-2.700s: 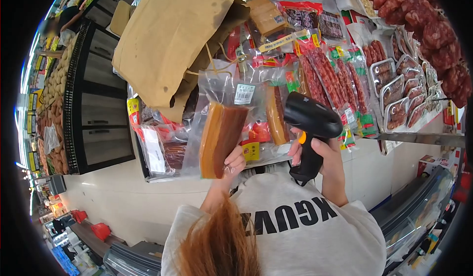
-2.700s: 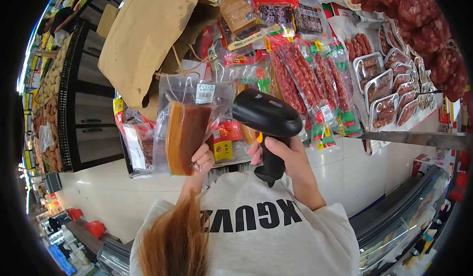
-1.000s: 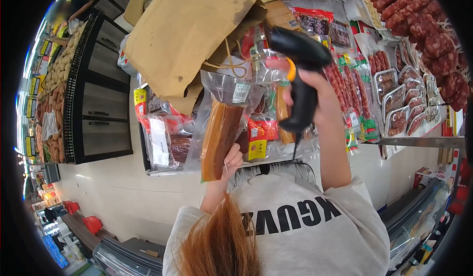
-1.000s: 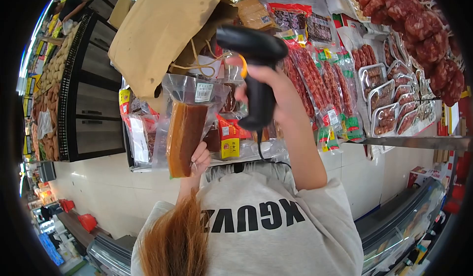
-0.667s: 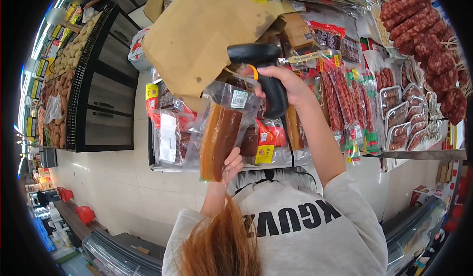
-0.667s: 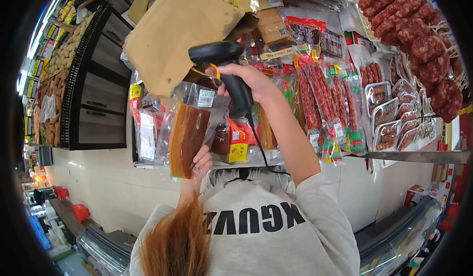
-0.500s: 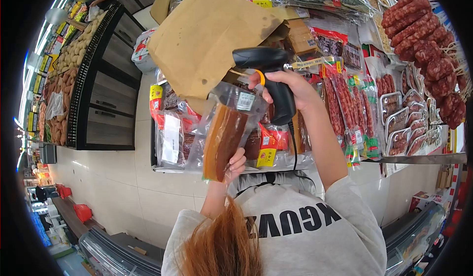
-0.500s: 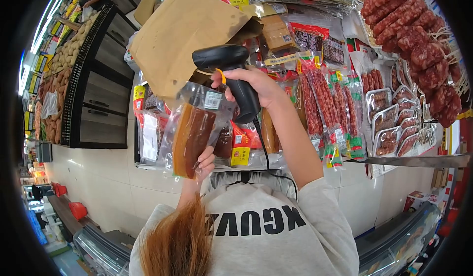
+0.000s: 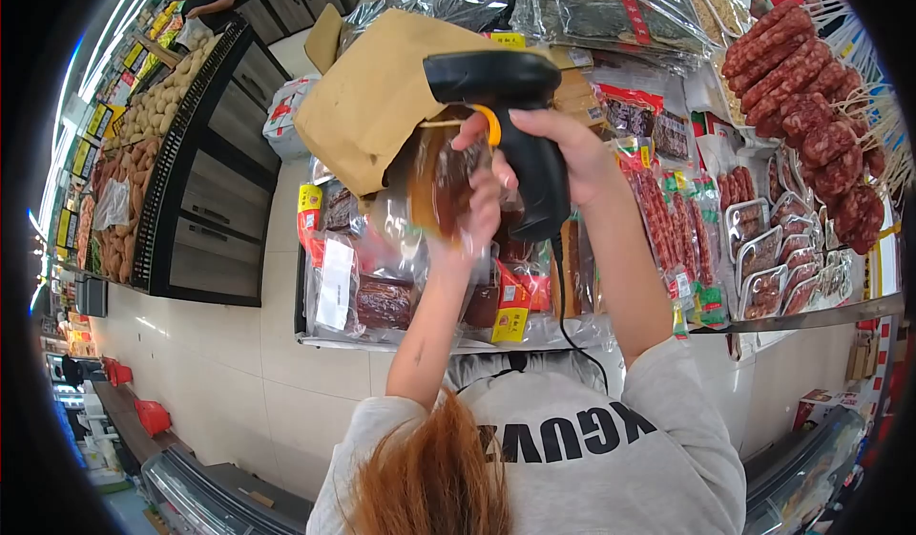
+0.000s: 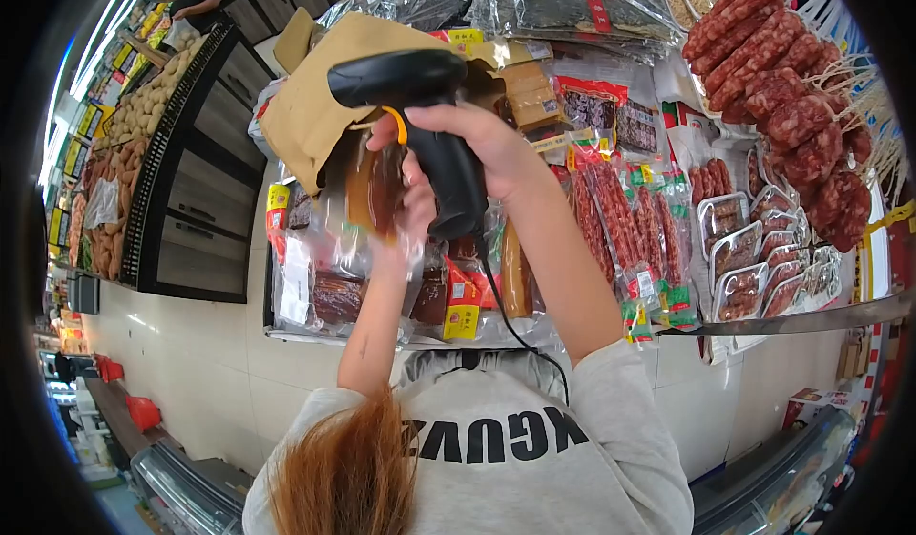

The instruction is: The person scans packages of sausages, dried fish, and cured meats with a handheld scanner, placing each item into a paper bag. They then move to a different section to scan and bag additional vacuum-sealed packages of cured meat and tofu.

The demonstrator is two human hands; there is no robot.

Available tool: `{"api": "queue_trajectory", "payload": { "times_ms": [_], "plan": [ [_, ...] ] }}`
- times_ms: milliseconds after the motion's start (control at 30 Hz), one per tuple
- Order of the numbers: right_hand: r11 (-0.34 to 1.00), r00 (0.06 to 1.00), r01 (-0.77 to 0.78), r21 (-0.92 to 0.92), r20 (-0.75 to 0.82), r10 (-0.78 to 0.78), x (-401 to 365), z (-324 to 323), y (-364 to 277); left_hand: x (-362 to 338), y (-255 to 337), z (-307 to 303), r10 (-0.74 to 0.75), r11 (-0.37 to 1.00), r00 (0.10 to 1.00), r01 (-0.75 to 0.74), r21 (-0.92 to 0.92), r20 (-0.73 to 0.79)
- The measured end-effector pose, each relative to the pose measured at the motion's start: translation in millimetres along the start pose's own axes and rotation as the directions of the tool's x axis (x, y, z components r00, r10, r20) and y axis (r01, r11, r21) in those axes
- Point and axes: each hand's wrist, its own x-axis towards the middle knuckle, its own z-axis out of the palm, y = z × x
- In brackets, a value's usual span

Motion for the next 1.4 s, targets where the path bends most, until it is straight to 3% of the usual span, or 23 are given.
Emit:
{"api": "queue_trajectory", "payload": {
  "times_ms": [67,100,167,200,400,633,667,700,733,767,800,833,900,967,1033,1067,1100,1233,1300,1400],
  "plan": [
    [1.0,1.0,-0.015,0.005,-0.017,0.015,-5,-8,9,30,5,10,0.114,0.947,0.946,-0.196,0.254,0.305],
    [0.999,0.999,-0.031,0.016,-0.039,0.032,-8,-12,13,43,31,-21,0.309,0.929,0.941,-0.329,0.169,0.137],
    [0.998,0.997,-0.02,0.054,-0.079,0.024,-16,-16,22,61,66,-49,0.224,0.948,0.932,-0.277,0.16,0.285],
    [0.998,0.995,-0.027,0.058,-0.093,0.033,-21,-18,26,61,67,-51,0.21,0.953,0.935,-0.261,0.155,0.285],
    [0.995,0.988,-0.012,0.103,-0.149,0.028,-38,-24,48,62,63,-60,0.183,0.76,0.982,-0.117,0.639,-0.038],
    [0.985,0.956,0.067,0.161,-0.293,-0.017,-48,-37,62,50,40,-63,0.353,0.273,0.89,0.198,0.941,-0.289],
    [0.989,0.941,0.058,0.136,-0.338,-0.009,-53,-37,62,42,27,-52,0.037,0.622,0.967,0.175,0.763,-0.252],
    [0.993,0.924,0.053,0.109,-0.383,-0.007,-59,-37,60,31,13,-39,-0.243,0.854,0.967,0.251,0.456,-0.076],
    [0.992,0.884,0.041,0.119,-0.468,0.019,-69,-33,57,20,3,-43,-0.116,0.867,0.973,0.198,0.457,-0.2],
    [0.991,0.89,0.037,0.132,-0.455,0.028,-80,-28,51,9,-11,-31,-0.041,0.785,0.948,0.226,0.576,-0.316],
    [0.993,0.867,0.051,0.103,-0.499,0.007,-91,-26,51,2,-25,-37,0.283,0.705,0.813,0.183,0.685,-0.509],
    [0.995,0.84,0.063,0.078,-0.543,-0.011,-105,-24,51,-5,-44,-24,0.38,0.617,0.778,0.19,0.764,-0.5],
    [0.996,0.78,0.064,0.06,-0.625,-0.012,-141,-18,51,-17,-63,-28,0.387,0.439,0.832,0.213,0.873,-0.397],
    [0.982,0.752,0.142,-0.125,-0.631,-0.188,-179,-13,50,-22,-83,-31,0.254,0.175,0.907,0.298,0.938,-0.335],
    [0.974,0.646,0.128,-0.186,-0.73,-0.224,-214,-8,54,-17,-107,-30,0.026,0.159,0.914,0.395,0.905,-0.404],
    [0.969,0.609,0.125,-0.215,-0.754,-0.246,-230,-8,54,-15,-120,-32,-0.089,0.237,0.874,0.485,0.842,-0.479],
    [0.955,0.508,0.183,-0.233,-0.809,-0.295,-242,-4,56,-12,-133,-35,-0.206,0.3,0.819,0.574,0.762,-0.536],
    [0.869,0.254,0.178,-0.462,-0.832,-0.494,-289,-5,63,4,-169,-34,-0.216,0.39,0.787,0.612,0.688,-0.578],
    [0.846,0.101,0.147,-0.513,-0.843,-0.528,-302,-11,69,15,-169,-37,-0.266,0.588,0.689,0.67,0.453,-0.675],
    [0.851,0.023,0.199,-0.486,-0.866,-0.5,-308,-14,72,37,-168,-36,-0.297,0.649,0.597,0.699,0.301,-0.746]
  ]
}}
